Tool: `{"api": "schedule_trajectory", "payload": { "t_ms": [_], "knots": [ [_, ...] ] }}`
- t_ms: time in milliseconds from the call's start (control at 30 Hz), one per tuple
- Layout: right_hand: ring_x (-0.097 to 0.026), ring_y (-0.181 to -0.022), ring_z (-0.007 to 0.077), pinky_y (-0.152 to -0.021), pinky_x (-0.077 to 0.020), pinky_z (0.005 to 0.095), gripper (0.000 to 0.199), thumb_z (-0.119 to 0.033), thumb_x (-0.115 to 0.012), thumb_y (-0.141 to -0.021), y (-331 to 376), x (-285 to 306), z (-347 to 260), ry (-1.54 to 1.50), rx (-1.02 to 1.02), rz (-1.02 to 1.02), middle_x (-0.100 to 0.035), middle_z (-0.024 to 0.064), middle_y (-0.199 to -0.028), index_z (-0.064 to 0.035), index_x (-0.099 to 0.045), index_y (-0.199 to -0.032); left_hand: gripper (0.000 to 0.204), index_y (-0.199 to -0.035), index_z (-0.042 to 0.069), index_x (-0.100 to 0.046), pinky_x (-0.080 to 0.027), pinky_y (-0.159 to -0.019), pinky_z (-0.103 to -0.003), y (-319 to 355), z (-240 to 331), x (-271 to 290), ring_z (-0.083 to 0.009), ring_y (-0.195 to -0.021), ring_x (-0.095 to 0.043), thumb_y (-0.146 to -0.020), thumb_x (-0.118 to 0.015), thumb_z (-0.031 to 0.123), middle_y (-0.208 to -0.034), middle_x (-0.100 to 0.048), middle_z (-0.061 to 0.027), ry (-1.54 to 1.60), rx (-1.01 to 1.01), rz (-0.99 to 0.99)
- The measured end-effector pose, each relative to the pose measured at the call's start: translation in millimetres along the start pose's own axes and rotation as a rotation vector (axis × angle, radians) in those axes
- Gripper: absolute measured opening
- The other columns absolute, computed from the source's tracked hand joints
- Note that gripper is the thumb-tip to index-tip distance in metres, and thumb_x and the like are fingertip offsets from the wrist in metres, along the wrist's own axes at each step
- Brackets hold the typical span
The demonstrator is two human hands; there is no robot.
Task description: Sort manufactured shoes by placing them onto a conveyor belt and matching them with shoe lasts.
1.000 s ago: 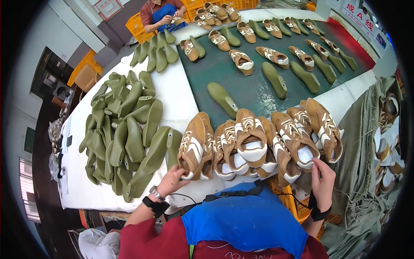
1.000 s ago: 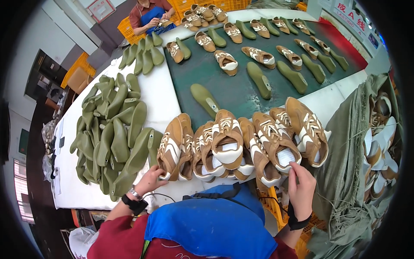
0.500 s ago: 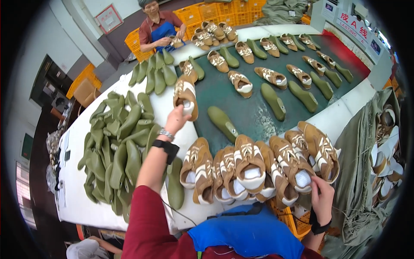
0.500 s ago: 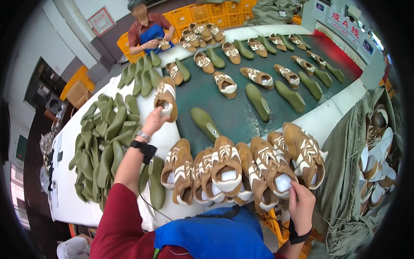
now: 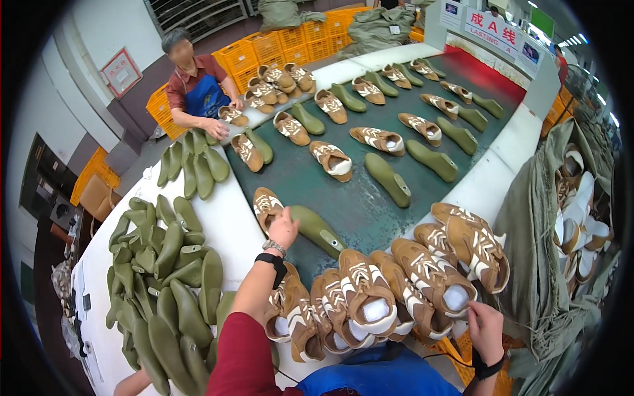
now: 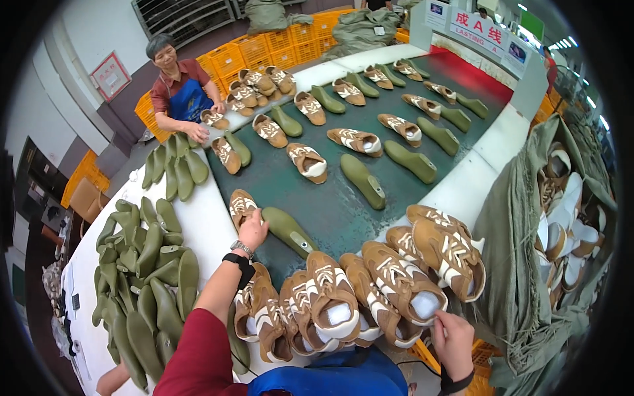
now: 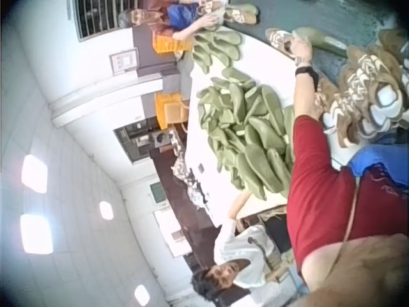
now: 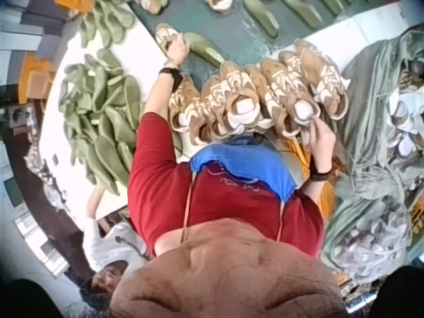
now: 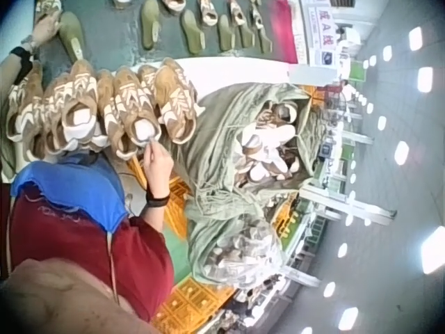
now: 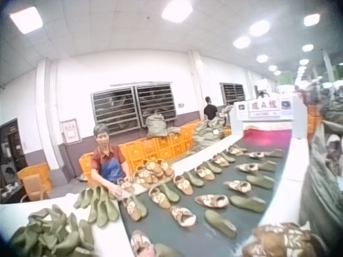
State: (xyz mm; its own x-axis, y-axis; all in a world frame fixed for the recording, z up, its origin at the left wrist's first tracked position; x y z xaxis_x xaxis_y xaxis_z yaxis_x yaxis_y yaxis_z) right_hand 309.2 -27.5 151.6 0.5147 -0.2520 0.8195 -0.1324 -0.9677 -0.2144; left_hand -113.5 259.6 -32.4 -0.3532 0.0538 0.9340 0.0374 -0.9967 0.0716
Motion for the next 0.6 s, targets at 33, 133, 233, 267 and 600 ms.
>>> {"api": "schedule_trajectory", "payload": {
  "t_ms": [33, 133, 233, 267, 600],
  "knots": [
    [-0.059, -0.067, 0.0352, -0.06, -0.0458, 0.0386, 0.012, 0.0, -0.058, -0.074, -4.3, -1.4, -4.9, 0.0, 0.031, 0.003, -0.061, 0.0186, -0.074, 0.0006, -0.061, -0.086, 0.054, -0.123, 0.006, -0.042, -0.045, -0.082, -0.045, 8.6, 21.9, 1.3, -0.0391, -0.096, -0.057, -0.083, -0.054, 0.04, -0.107, -0.057, -0.0261, 0.061, 0.052, -0.158],
    [-0.059, -0.066, 0.034, -0.06, -0.0458, 0.0388, 0.011, -0.001, -0.059, -0.074, -10.0, -1.4, -10.7, 0.0, 0.043, 0.011, -0.061, 0.0171, -0.073, -0.0003, -0.062, -0.085, 0.071, -0.134, 0.008, -0.033, -0.043, -0.087, -0.042, 25.2, 59.5, -36.7, -0.0387, -0.101, -0.055, -0.085, -0.041, 0.06, -0.111, -0.055, -0.0275, 0.079, -0.109, -0.46],
    [-0.059, -0.064, 0.0316, -0.058, -0.0466, 0.0392, 0.011, -0.004, -0.061, -0.074, -1.5, 9.8, -1.9, 0.014, 0.08, 0.054, -0.061, 0.0143, -0.071, -0.0028, -0.062, -0.085, 0.064, -0.121, 0.008, -0.045, -0.044, -0.085, -0.044, 21.4, 78.0, -87.1, -0.0387, -0.1, -0.056, -0.081, -0.048, 0.057, -0.109, -0.059, -0.021, 0.06, -0.2, -0.39],
    [-0.059, -0.065, 0.0313, -0.059, -0.0472, 0.0391, 0.012, -0.006, -0.06, -0.074, 2.4, 15.7, 5.0, 0.044, 0.063, 0.049, -0.061, 0.0137, -0.071, -0.0034, -0.062, -0.086, 0.06, -0.119, 0.007, -0.047, -0.044, -0.084, -0.043, 21.6, 83.0, -93.6, -0.0377, -0.101, -0.056, -0.079, -0.052, 0.052, -0.109, -0.059, -0.0204, 0.025, -0.11, -0.44],
    [-0.061, -0.065, 0.0275, -0.058, -0.0491, 0.0364, 0.013, -0.012, -0.058, -0.078, 44.3, 57.2, 25.8, 0.025, 0.113, 0.196, -0.063, 0.0095, -0.073, -0.0059, -0.062, -0.089, 0.067, -0.131, 0.005, -0.037, -0.043, -0.089, -0.039, 25.2, 58.3, -21.4, -0.0349, -0.104, -0.055, -0.077, -0.063, 0.035, -0.115, -0.054, -0.0248, 0.04, -0.302, -0.336]
  ]
}}
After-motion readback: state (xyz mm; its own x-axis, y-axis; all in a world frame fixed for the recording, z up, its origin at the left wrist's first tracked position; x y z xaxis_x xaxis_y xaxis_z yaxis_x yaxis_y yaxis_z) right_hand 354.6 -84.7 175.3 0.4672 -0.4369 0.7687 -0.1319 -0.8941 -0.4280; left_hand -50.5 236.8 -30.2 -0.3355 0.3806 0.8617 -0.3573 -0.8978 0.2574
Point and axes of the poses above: each hand's wrist, its own y-axis away from the middle knuckle, its own x-axis out of the back of the hand, z = x × y, the point moved 5 cm from there along -y, towards the middle knuckle
